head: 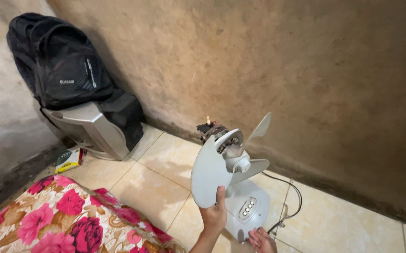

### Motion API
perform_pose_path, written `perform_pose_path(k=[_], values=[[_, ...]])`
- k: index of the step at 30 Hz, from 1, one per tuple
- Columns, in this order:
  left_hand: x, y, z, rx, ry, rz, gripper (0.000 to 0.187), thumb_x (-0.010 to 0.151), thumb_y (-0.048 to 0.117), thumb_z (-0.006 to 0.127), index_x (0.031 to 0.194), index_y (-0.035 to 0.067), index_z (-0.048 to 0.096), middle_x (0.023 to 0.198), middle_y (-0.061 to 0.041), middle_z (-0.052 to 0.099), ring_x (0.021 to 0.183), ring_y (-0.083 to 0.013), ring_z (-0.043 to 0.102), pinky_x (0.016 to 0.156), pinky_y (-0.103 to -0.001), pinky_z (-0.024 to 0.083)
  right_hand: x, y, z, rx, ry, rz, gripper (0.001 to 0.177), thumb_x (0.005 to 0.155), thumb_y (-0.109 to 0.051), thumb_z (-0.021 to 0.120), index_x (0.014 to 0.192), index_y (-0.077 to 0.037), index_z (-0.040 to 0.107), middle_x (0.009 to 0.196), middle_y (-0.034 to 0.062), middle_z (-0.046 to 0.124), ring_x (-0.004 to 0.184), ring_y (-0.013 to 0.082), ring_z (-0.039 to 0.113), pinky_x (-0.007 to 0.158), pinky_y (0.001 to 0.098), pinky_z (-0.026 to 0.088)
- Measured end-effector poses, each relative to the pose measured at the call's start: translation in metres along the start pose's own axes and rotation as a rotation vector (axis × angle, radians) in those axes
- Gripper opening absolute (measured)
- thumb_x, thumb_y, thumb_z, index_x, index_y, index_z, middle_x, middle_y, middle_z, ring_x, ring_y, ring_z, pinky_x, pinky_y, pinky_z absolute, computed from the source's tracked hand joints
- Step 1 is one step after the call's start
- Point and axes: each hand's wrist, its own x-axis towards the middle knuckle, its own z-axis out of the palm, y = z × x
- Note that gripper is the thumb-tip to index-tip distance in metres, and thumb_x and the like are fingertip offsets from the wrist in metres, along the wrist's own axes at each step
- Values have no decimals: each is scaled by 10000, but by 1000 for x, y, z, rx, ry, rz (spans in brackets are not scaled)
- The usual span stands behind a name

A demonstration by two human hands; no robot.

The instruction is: The person assembles a small white table fan by attaching the fan blades to the motor hub and securing them with a central cap. They then plug the fan into a power strip and turn it on to test operation.

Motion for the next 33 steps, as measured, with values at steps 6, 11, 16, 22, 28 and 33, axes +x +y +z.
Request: perform_pose_path(k=[6, 11, 16, 22, 28, 33], values=[[-17, -18, 14, -22, -22, 33, 346, 976, 207, 650, 1221, -38, 649, 1143, -140, 738, 1029, -250, 695, 902, -378, 542, 28, 14, -19, -19, -82, 85, 846, 861, -100, 722, 1591, -90, 293, 1304, 125, 629, 1169, 345, 656, 908, 510, 552], [-44, -32, 17, -23, -95, 72, 353, 993, 218, 631, 1227, -46, 636, 1152, -145, 732, 1034, -254, 694, 907, -380, 537, 44, 26, -43, -103, -127, 81, 898, 849, -59, 771, 1608, -143, 299, 1272, 133, 642, 1125, 343, 666, 902, 477, 569], [-53, -49, 26, -15, -84, -76, 361, 991, 250, 631, 1194, -48, 661, 1107, -139, 757, 1008, -249, 709, 897, -375, 545, 31, 3, -48, -206, -86, 56, 835, 847, -117, 786, 1573, -189, 381, 1192, 139, 654, 1001, 334, 659, 798, 462, 546], [-54, -62, 23, -172, -60, -146, 371, 956, 193, 666, 1239, -41, 612, 1182, -105, 706, 1067, -194, 655, 930, -334, 509, -27, -46, 8, -379, 67, -201, 594, 892, -301, 725, 1445, -152, 567, 1182, 65, 736, 928, 240, 686, 703, 396, 481], [-51, -47, 14, -232, 88, -260, 336, 834, 130, 787, 1091, -69, 701, 1027, -86, 770, 900, -155, 707, 798, -299, 562, -67, -99, 68, -240, -211, -607, 482, 950, -194, 624, 1410, -73, 550, 1113, 98, 754, 852, 161, 687, 695, 281, 490], [-48, -28, -6, -163, 117, -235, 346, 899, 210, 771, 910, -135, 748, 775, -113, 721, 657, -160, 624, 608, -316, 500, -99, -126, 103, -299, -372, -811, 420, 955, -154, 631, 1331, -11, 512, 1050, 138, 746, 807, 161, 715, 691, 276, 536]])
